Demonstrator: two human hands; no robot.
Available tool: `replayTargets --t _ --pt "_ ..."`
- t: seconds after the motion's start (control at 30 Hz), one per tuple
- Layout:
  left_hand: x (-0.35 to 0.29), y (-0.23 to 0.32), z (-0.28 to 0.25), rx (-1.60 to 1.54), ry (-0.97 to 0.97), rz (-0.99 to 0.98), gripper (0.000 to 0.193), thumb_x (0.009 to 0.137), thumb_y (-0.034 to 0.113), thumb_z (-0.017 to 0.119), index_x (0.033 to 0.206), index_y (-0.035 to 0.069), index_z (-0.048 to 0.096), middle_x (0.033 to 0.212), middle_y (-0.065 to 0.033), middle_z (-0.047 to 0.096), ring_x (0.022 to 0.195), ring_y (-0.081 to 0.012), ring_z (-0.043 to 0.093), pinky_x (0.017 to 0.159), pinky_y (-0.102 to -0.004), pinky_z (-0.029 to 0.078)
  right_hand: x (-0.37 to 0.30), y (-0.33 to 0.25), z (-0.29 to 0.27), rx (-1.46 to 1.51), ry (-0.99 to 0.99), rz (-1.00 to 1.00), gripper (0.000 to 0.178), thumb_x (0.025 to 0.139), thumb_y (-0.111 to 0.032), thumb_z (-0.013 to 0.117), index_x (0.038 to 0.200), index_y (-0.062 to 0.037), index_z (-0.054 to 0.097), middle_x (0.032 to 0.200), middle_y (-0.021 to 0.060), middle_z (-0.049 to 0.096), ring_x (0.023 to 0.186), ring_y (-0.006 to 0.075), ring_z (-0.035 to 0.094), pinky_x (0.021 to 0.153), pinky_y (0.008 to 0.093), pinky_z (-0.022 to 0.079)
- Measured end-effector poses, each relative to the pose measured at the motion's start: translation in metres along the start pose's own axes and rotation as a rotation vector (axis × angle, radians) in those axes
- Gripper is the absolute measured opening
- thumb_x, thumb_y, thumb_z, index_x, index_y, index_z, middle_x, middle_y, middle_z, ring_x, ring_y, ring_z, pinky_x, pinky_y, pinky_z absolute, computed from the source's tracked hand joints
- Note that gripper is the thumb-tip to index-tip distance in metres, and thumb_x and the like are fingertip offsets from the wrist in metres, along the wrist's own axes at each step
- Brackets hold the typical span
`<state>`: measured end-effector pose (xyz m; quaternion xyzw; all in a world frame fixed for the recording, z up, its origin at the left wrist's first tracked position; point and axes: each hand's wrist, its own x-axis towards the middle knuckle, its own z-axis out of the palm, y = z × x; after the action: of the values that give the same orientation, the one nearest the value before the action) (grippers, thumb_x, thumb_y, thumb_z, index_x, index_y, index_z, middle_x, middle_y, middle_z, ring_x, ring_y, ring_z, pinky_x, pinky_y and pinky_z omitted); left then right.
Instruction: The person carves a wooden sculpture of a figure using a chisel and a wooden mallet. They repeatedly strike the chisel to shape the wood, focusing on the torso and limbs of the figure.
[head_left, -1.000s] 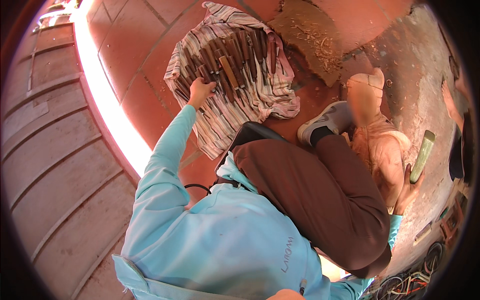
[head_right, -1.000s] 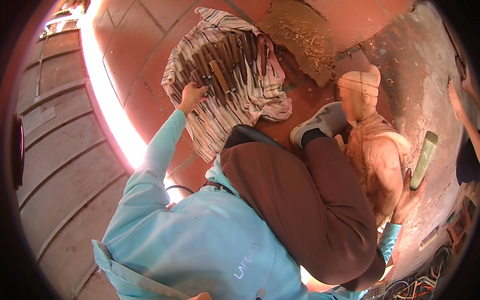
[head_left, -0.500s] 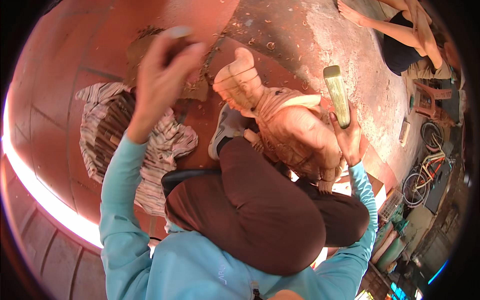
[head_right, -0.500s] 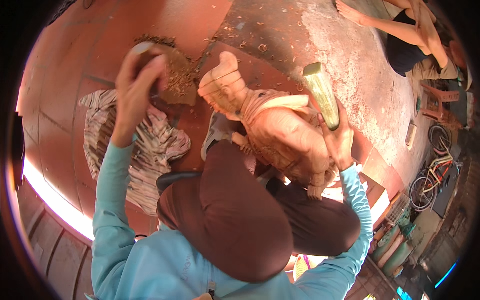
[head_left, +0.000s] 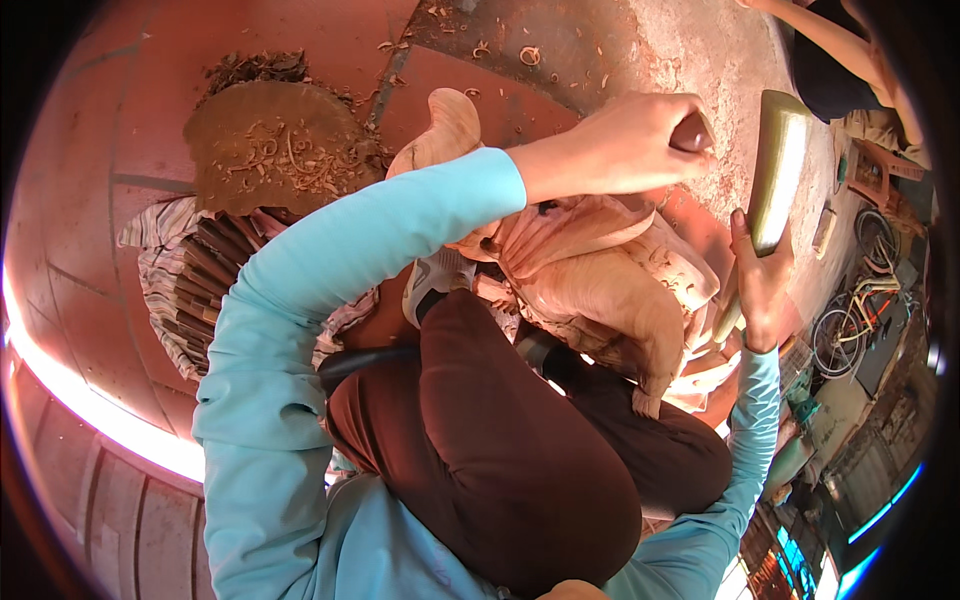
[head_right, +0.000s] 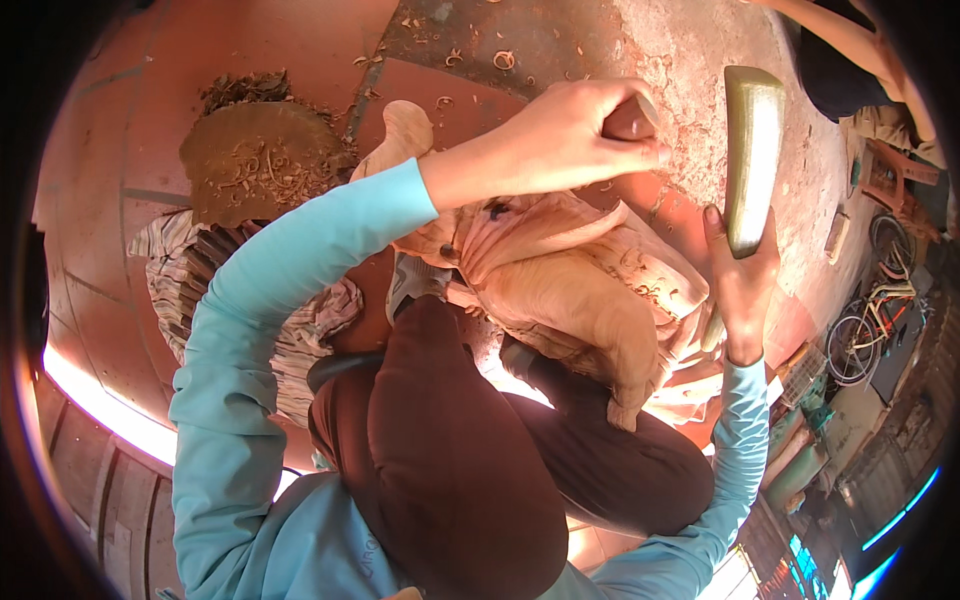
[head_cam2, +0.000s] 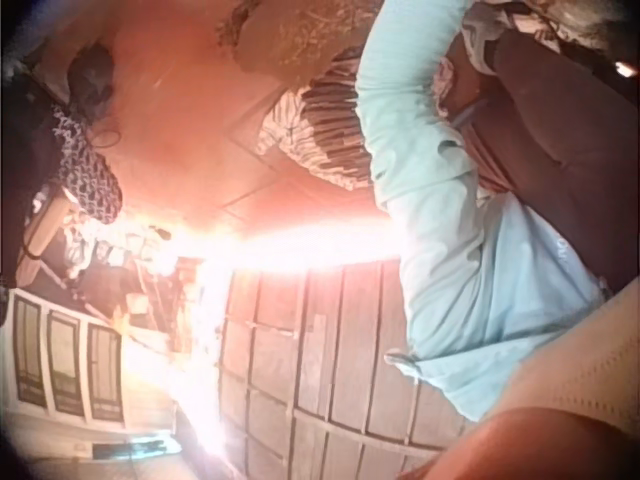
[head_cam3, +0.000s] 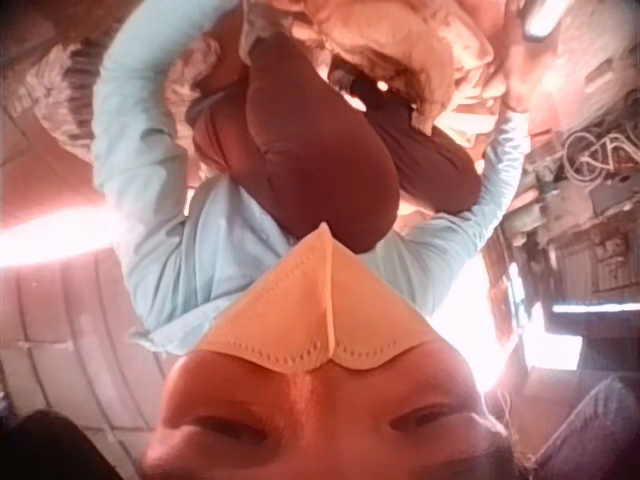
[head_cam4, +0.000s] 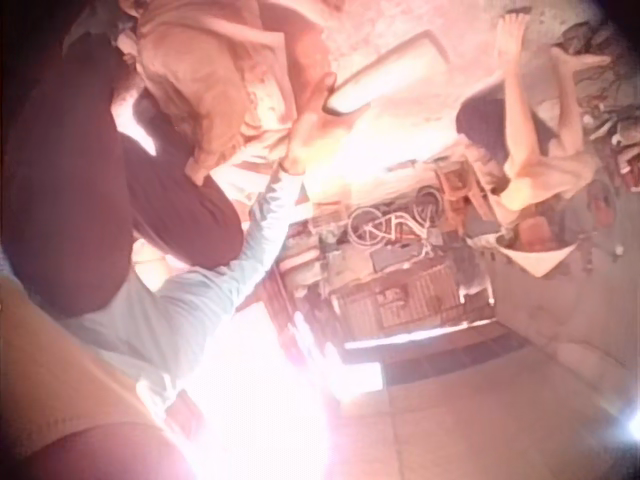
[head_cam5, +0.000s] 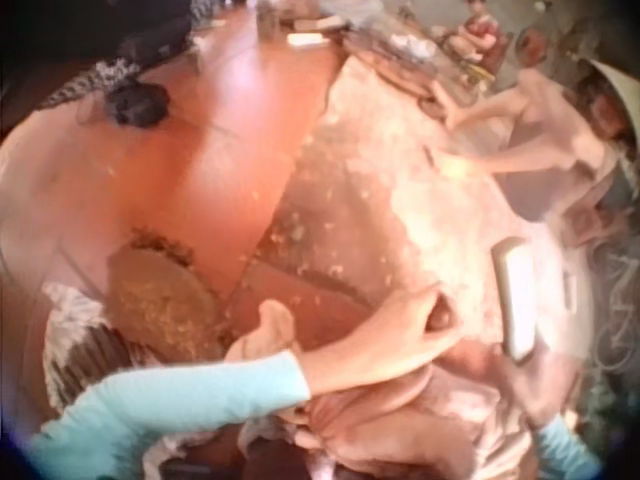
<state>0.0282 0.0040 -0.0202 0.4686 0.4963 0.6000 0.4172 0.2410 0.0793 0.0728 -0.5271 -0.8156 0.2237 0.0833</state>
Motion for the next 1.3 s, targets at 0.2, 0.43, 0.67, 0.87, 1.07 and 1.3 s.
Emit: replayTargets --t 0.2,0.43,0.67,0.87,1.07,1.3 --pt "-0.004 0.025 -0.008 -0.149 -0.190 -0.199 0.035 0.083 0.034 0.065 0.083 -0.001 0.066 0.070 -0.0163 0.065 0.067 -0.0294 0.064 0.067 -0.0364 0.050 0.001 -0.001 -0.002 0.001 0.024 -0.046 0.024 0.087 -0.021 0.067 0.094 0.0002 0.058 0.072 0.0014 0.057 0.062 0.0079 0.049 0.056 0.0232 0.041" --pt "0.001 0.017 -0.005 -0.018 -0.060 -0.158 0.047 0.081 0.042 0.069 0.073 -0.004 0.063 0.055 -0.0078 0.054 0.053 -0.0159 0.048 0.056 -0.0327 0.043 -0.002 -0.015 -0.019 0.075 -0.021 0.010 0.031 0.085 -0.019 0.070 0.104 0.0002 0.056 0.080 0.0016 0.058 0.072 0.0084 0.050 0.067 0.0231 0.043" --pt "0.001 0.013 0.003 0.019 -0.014 -0.177 0.045 0.080 0.041 0.068 0.080 -0.004 0.065 0.064 -0.0129 0.060 0.060 -0.0166 0.053 0.060 -0.0325 0.044 0.003 -0.024 -0.029 0.195 -0.014 0.009 0.034 0.083 -0.018 0.071 0.107 -0.0002 0.054 0.080 0.0007 0.058 0.069 0.0069 0.051 0.061 0.0210 0.042" --pt "-0.003 0.012 0.001 -0.158 -0.002 -0.172 0.034 0.080 0.030 0.069 0.090 -0.003 0.066 0.074 -0.0089 0.065 0.065 -0.0120 0.054 0.064 -0.0307 0.045 0.002 -0.015 -0.028 -0.039 0.005 -0.036 0.027 0.083 -0.010 0.070 0.105 -0.0014 0.056 0.079 0.0022 0.058 0.071 0.0093 0.054 0.067 0.0248 0.046" --pt "-0.005 0.010 -0.003 -0.132 0.044 -0.141 0.030 0.079 0.026 0.067 0.090 -0.002 0.066 0.076 -0.0098 0.066 0.067 -0.0156 0.057 0.066 -0.0308 0.047 0.005 -0.023 -0.028 -0.036 -0.012 -0.069 0.027 0.082 -0.006 0.070 0.105 -0.0014 0.056 0.086 0.0019 0.061 0.076 0.0088 0.055 0.070 0.0241 0.047" --pt "-0.002 0.010 -0.004 -0.127 0.051 -0.146 0.032 0.075 0.027 0.065 0.086 -0.002 0.066 0.075 -0.0166 0.066 0.069 -0.0245 0.063 0.068 -0.0342 0.049 0.009 -0.025 -0.021 -0.309 -0.015 -0.413 0.064 0.079 -0.003 0.069 0.136 -0.0077 0.043 0.113 0.0141 0.064 0.100 0.0203 0.061 0.085 0.0312 0.047"
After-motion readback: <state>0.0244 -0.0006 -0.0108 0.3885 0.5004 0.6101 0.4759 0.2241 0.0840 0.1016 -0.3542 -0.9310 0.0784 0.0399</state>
